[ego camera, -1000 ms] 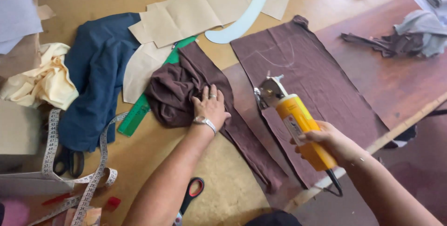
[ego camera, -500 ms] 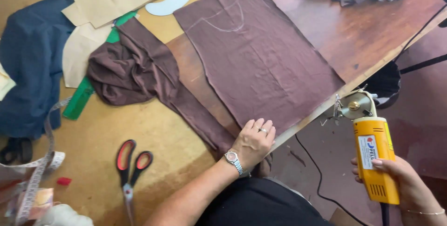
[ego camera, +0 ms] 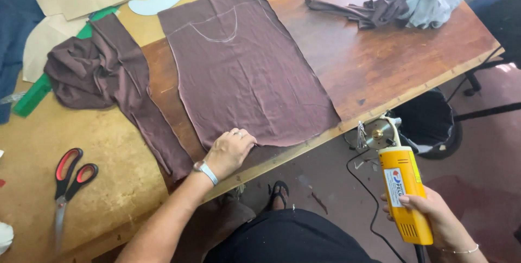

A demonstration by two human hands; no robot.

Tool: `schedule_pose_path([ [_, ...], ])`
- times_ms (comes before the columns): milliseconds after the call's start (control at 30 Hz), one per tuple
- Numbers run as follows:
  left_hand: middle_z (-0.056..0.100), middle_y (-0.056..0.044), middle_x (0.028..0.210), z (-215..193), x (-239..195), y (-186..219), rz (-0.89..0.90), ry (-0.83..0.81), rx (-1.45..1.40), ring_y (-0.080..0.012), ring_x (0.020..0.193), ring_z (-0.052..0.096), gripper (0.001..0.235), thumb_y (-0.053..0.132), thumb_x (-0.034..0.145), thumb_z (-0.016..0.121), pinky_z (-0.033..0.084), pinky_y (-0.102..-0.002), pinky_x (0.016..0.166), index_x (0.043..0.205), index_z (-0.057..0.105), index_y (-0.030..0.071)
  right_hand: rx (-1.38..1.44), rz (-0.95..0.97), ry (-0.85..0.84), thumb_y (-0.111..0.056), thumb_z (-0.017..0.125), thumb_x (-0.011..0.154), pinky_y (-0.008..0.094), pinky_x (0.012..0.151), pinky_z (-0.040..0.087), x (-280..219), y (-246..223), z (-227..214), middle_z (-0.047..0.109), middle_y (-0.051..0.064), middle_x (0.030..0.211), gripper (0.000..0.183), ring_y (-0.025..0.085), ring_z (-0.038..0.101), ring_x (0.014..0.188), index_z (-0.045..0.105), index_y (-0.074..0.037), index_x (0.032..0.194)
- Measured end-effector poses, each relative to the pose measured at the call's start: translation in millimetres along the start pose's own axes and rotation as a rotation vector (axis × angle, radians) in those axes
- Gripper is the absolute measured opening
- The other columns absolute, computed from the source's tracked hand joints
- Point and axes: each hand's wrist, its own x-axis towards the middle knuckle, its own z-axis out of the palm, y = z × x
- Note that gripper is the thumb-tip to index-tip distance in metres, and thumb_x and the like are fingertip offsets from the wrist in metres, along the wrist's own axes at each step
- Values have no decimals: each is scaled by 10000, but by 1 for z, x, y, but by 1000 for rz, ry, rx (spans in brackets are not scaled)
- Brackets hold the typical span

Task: A worker in a sewing factory cuts out garment patterns from brown fabric using an electric rotary cutter and scissors, then organizes and folds the resulting pieces.

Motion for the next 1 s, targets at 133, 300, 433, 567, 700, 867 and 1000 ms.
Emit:
schedule_pose_path([
  [133,772,-43,1094,-49,69,-53,-448,-366,-383,-234,1006,724,227,220,1010,532,533,-393,916,1119,713,138,7,-58,-54,-18,543,793,622,803,460,19,-6,-12,633,429,1140,653,532,573,916,514,96,1435],
  [300,691,-78,1206,-45,98,-115,-454,43,373,-358,1037,658,333,394,951,650,489,-527,840,1226,660,207,37,202,77,-29,459,933,682,1018,367,27,-25,0,509,400,1305,558,567,475,1138,386,3,1485],
  [433,709,-121,973,-38,90,-37,37,256,285,-290,878,670,114,200,965,639,489,-417,738,1035,646,110,102,188,57,19,479,906,736,932,389,50,-11,-16,520,477,1236,551,617,488,1075,420,176,1431],
  [567,603,-89,857,12,74,-36,154,166,414,-247,715,547,320,235,863,687,433,-365,599,1117,657,41,86,288,155,-11,441,1000,708,1038,338,21,-47,22,453,391,1303,469,560,417,1138,340,-13,1458],
  [700,546,-86,796,29,77,-47,271,232,325,-245,633,517,283,-106,838,578,459,-366,549,1083,663,9,37,202,164,59,459,958,724,989,381,20,-57,26,532,480,1294,518,616,482,1114,398,93,1471],
  [867,537,-79,769,-2,46,14,292,35,111,-242,609,517,216,-110,835,547,442,-374,537,988,622,24,-78,233,142,52,500,931,718,904,393,26,-73,19,571,448,1281,498,606,516,1090,448,92,1425],
  [1000,565,-82,814,-14,47,49,259,38,-18,-270,716,535,175,168,904,655,412,-397,638,1043,662,62,-187,68,-55,78,591,784,683,593,455,40,-80,3,616,447,1006,490,592,538,694,559,184,1261],
])
